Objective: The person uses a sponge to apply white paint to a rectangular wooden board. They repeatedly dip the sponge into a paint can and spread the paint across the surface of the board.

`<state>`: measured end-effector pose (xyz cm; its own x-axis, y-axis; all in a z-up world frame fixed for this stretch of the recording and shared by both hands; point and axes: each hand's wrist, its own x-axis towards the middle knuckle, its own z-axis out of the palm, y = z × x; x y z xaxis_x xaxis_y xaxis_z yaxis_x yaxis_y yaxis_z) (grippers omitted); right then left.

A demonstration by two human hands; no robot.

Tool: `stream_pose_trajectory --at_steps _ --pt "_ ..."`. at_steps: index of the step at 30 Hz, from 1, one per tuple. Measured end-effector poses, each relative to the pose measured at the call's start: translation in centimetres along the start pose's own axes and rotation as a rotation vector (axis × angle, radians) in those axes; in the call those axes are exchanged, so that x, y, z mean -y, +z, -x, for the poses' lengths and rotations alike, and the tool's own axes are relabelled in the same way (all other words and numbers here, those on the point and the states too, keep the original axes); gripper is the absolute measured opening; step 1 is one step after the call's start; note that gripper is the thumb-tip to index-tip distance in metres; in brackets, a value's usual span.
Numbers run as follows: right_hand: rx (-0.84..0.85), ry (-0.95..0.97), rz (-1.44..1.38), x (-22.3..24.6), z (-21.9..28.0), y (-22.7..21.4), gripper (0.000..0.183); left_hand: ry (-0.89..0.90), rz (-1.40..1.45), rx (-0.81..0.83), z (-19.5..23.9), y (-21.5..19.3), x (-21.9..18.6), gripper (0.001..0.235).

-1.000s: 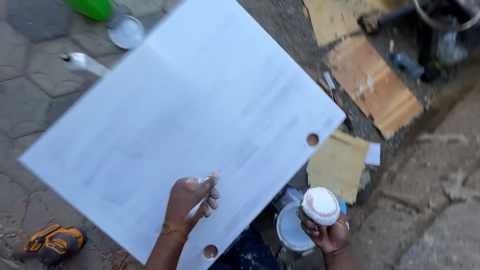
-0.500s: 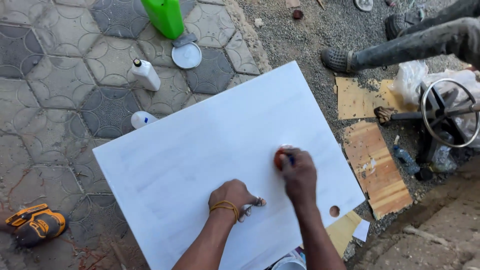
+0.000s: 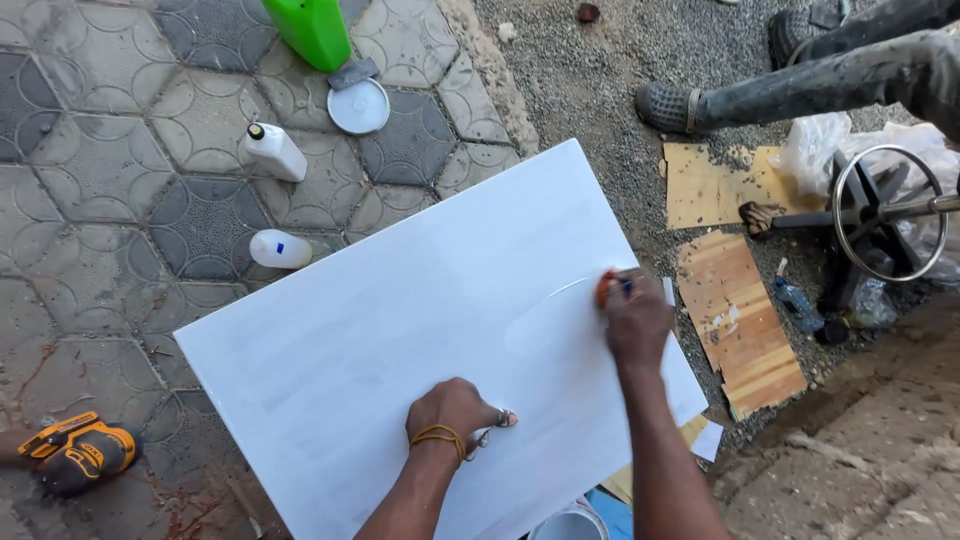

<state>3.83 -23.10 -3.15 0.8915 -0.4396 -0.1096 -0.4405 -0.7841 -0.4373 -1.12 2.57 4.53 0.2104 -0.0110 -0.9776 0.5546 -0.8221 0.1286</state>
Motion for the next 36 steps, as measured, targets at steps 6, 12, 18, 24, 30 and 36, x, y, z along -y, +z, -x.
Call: stream_pose_trajectory --at_steps 6,12,18,24,30,36 --pt "0.100 -0.335 0.036 4.0 10.4 4.4 0.018 -0.071 -0.108 0.031 0.4 -0.9 -0.5 0.059" --pt "0.125 0.051 -0.007 -1.1 -7.1 -6.9 0.024 -0.089 -0.148 0.062 -1.2 -0.6 -0.3 0.066" --pt "0.004 -0.280 0.085 3.7 13.1 7.7 0.030 -0.053 -0.128 -0.005 0.8 -0.1 0.1 0.050" --pt "0.168 -0.243 0.152 -6.3 2.5 5.7 0.024 -0.115 -0.246 0.141 -2.9 2.1 5.5 0.063" --pt "-0.044 -0.100 0.270 -8.5 -0.8 3.2 0.035 -0.134 -0.151 0.128 -0.3 0.8 3.4 0.055" --pt "0.252 -0.398 0.024 6.0 16.3 8.1 0.013 -0.127 -0.158 0.093 -0.6 -0.1 4.1 0.041"
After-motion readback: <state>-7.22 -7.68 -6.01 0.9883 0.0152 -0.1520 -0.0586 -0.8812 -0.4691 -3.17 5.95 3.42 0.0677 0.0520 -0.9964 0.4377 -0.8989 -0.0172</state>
